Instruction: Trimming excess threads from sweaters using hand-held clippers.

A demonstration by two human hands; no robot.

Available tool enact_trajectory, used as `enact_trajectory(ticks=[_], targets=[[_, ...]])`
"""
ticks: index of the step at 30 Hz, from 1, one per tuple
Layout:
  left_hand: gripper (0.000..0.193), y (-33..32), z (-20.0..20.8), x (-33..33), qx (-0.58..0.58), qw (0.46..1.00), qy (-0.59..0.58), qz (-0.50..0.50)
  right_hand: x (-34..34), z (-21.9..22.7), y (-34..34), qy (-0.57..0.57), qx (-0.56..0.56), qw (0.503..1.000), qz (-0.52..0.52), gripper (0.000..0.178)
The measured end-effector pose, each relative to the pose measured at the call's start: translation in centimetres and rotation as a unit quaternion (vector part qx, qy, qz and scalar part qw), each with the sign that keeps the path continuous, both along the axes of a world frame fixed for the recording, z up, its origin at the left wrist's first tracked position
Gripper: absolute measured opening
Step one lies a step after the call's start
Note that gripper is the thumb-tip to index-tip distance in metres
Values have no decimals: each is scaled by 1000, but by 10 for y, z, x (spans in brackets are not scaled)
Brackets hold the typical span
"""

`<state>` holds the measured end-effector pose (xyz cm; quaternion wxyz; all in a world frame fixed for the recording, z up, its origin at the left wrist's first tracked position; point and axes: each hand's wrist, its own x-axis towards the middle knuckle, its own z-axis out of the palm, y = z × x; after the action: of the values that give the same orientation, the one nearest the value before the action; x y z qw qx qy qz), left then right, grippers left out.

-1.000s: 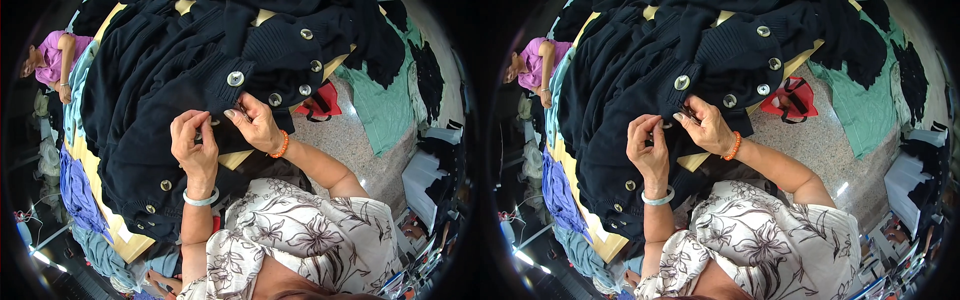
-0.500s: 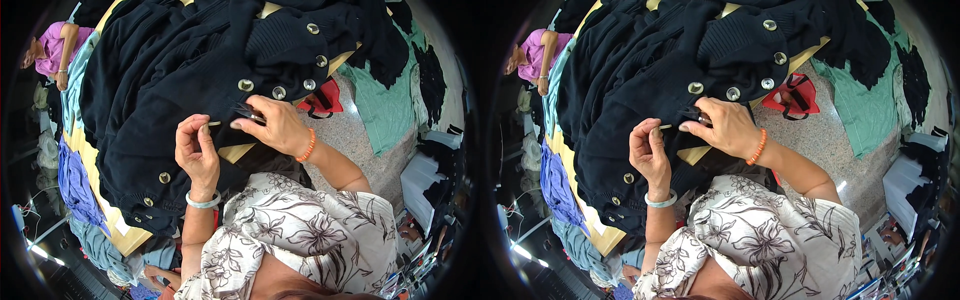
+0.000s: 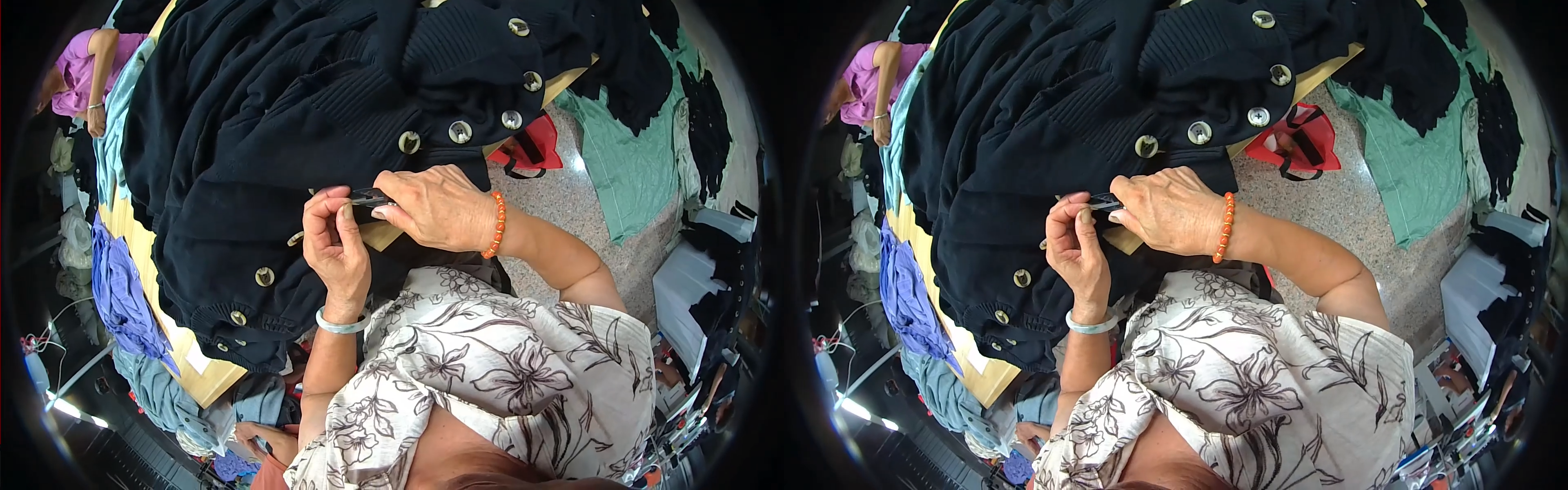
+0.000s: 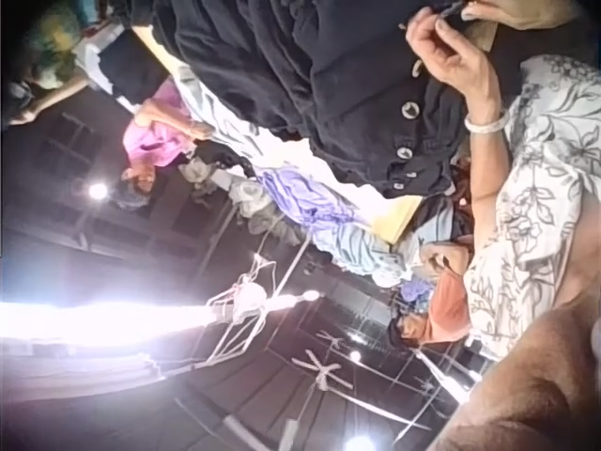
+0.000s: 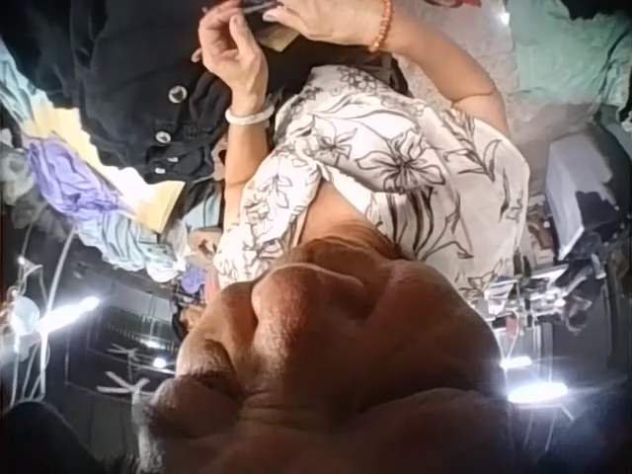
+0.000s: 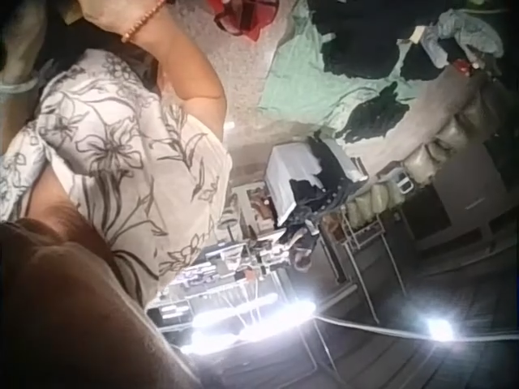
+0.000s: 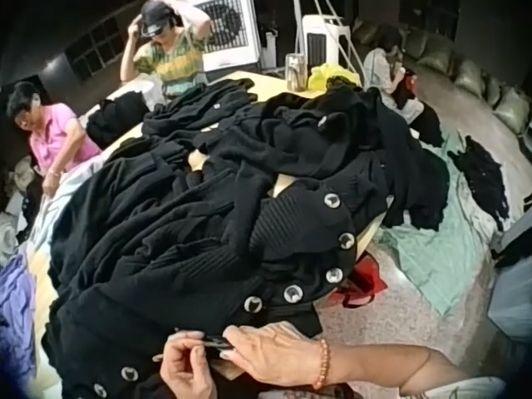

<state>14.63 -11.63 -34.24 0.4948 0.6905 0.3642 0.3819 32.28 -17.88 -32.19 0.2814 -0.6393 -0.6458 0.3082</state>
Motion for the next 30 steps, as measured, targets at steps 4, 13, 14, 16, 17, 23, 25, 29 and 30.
enact_trajectory(ticks=[4,13,14,16,17,23,25,29,30], targets=[[6,0,-1,0,-6,1000,-1,2,0,-3,2,9,-20,1000,14,24],[4,-5,-4,-1,-11,999,-22,22,0,-7,3,46,-54,997,33,24],[5,-4,-4,-1,-4,1000,-14,14,0,-7,3,45,-46,997,30,23],[6,-5,-5,-2,3,1000,-5,6,-3,-8,3,46,-38,998,26,22],[6,-6,-4,-2,6,1000,4,7,-4,-9,3,39,-35,998,25,22],[5,-8,-3,1,12,1000,21,16,-9,-10,3,42,-48,998,18,21],[5,-8,-3,0,22,999,25,15,-9,-11,4,56,-54,997,17,21],[5,-8,-4,-4,27,999,36,16,-5,-15,5,94,-55,994,15,21],[5,-8,-3,-4,19,999,31,17,-5,-17,4,106,-49,993,17,21]])
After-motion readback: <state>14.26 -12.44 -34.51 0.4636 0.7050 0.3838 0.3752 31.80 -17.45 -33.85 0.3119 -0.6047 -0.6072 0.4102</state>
